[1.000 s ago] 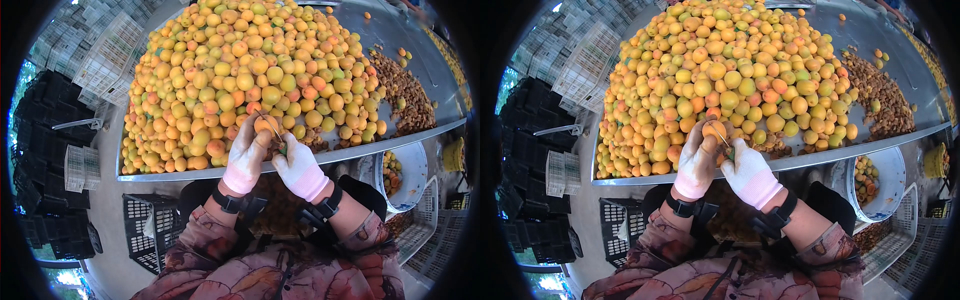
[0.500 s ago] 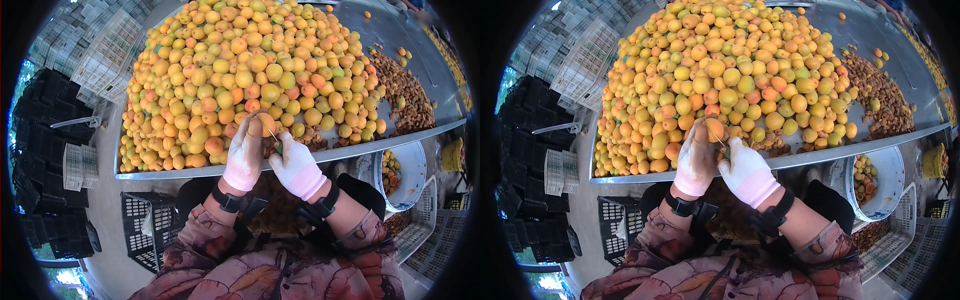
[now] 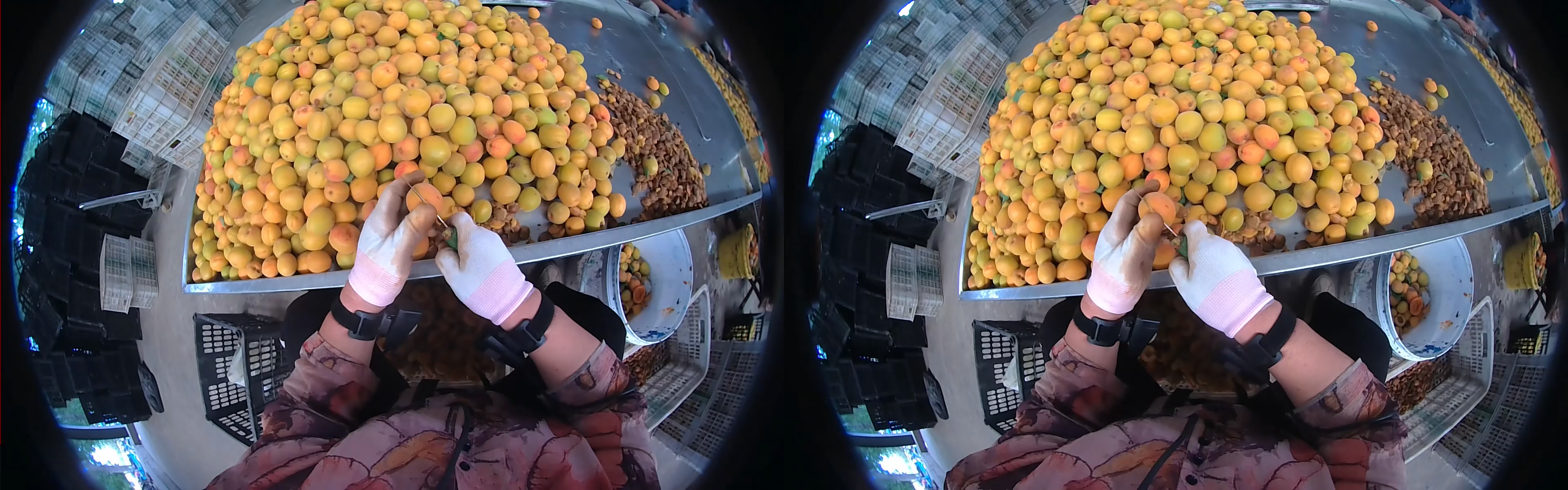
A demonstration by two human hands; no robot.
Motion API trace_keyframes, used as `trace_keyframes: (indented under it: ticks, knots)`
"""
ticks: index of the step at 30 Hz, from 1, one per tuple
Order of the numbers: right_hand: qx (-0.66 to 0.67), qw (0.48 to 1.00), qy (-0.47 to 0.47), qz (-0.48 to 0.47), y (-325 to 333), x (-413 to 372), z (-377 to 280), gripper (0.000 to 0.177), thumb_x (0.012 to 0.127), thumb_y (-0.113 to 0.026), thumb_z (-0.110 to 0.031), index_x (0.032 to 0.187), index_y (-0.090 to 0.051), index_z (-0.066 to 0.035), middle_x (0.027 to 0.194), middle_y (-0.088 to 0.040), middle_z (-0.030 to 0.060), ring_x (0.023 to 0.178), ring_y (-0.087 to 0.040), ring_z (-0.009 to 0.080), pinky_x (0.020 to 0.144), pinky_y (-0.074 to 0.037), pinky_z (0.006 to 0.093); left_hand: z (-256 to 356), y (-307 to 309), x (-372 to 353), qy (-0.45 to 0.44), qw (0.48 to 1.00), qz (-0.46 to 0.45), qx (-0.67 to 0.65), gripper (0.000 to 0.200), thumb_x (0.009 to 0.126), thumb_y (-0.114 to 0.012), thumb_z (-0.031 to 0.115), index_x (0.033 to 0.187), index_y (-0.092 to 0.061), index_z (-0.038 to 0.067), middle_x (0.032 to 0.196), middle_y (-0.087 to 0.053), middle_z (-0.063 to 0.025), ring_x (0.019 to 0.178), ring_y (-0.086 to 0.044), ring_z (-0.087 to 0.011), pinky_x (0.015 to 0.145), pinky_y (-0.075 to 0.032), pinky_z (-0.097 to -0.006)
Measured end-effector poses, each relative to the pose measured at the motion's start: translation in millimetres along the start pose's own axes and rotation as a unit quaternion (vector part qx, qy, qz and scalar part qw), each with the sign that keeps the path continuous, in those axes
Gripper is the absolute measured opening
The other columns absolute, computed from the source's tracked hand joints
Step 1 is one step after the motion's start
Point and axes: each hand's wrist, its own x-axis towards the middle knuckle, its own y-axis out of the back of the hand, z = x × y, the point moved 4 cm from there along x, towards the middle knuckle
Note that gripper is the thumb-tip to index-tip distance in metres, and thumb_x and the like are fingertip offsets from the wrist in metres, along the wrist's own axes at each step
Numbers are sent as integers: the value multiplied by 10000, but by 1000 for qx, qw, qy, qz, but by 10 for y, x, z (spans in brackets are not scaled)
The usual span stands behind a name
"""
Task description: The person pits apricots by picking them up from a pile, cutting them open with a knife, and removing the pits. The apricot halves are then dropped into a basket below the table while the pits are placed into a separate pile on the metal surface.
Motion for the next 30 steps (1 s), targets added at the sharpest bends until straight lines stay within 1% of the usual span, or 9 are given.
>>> trace_keyframes:
  ticks: [10, 13, 14, 16, 17, 20, 23, 28, 30]
  knots:
    - [-104, 994, 12, -26, 93, -16, -89, 239, 879, -577, -167, 1017, -483, 4, 756, -635, 229, 746, -657, 410, 669, -530, 484, -75, 123, 40, -34, 994, 51, -96, 484, 1037, -497, 397, 1282, -518, -20, 1146, -608, -83, 946, -602, -154, 818, -496, -268]
    - [-152, 987, 15, -58, 90, -69, -58, 215, 872, -580, -162, 988, -488, -6, 778, -638, 232, 756, -650, 417, 674, -527, 492, -113, 383, 138, -159, 962, 120, 185, 496, 1042, -457, 436, 1254, -540, -5, 1157, -612, -82, 952, -608, -161, 788, -488, -259]
    - [-128, 991, 34, -18, 104, -85, -32, 219, 883, -582, -173, 992, -495, -3, 765, -639, 208, 732, -656, 392, 658, -528, 475, 84, 227, 132, -37, 956, 195, -215, 486, 1047, -433, 434, 1257, -550, 11, 1116, -620, -66, 942, -611, -149, 756, -486, -260]
    - [-81, 992, 72, 57, 93, -105, 38, 232, 905, -585, -195, 998, -510, 4, 737, -639, 161, 684, -667, 341, 628, -529, 442, 41, 304, 91, -33, 983, 112, -138, 536, 1048, -426, 480, 1272, -542, 6, 1110, -622, -70, 982, -601, -160, 833, -477, -309]
    - [68, 996, 32, 56, 106, -80, 45, 246, 917, -587, -214, 1009, -520, 4, 727, -625, 126, 648, -650, 291, 594, -516, 407, 10, 335, 47, -31, 992, 73, -102, 562, 1048, -422, 503, 1279, -538, 4, 1107, -622, -73, 1001, -595, -166, 871, -472, -334]
    - [441, 884, -152, 20, 235, -56, -98, 331, 961, -600, -312, 1065, -550, -1, 712, -548, -3, 535, -520, 79, 466, -411, 238, 85, 149, -46, -46, 984, -22, 170, 475, 1009, -518, 379, 1281, -544, -10, 1090, -614, -97, 955, -592, -183, 837, -475, -300]
    - [432, 887, -154, 47, 123, 0, -35, 387, 981, -558, -372, 1129, -521, -16, 613, -526, 20, 366, -451, 101, 333, -323, 225, 13, -53, -78, -106, 971, -53, 209, 500, 911, -677, 240, 1295, -496, -24, 1126, -606, -181, 1054, -607, -289, 942, -477, -360]
    - [478, 860, -174, 51, 38, 34, 4, 339, 962, -601, -352, 1015, -533, -25, 637, -515, 3, 445, -470, 80, 408, -354, 231, 60, -77, -99, -179, 946, -20, 269, 390, 952, -637, 222, 1224, -524, -32, 1048, -617, -130, 916, -619, -218, 821, -508, -319]
    - [513, 837, -183, 44, 9, 12, 6, 331, 964, -598, -354, 1006, -530, -33, 635, -512, 3, 449, -472, 82, 415, -359, 236, 36, -94, -117, -86, 979, -3, 183, 366, 992, -588, 260, 1220, -530, -21, 1015, -621, -98, 858, -610, -174, 756, -499, -284]
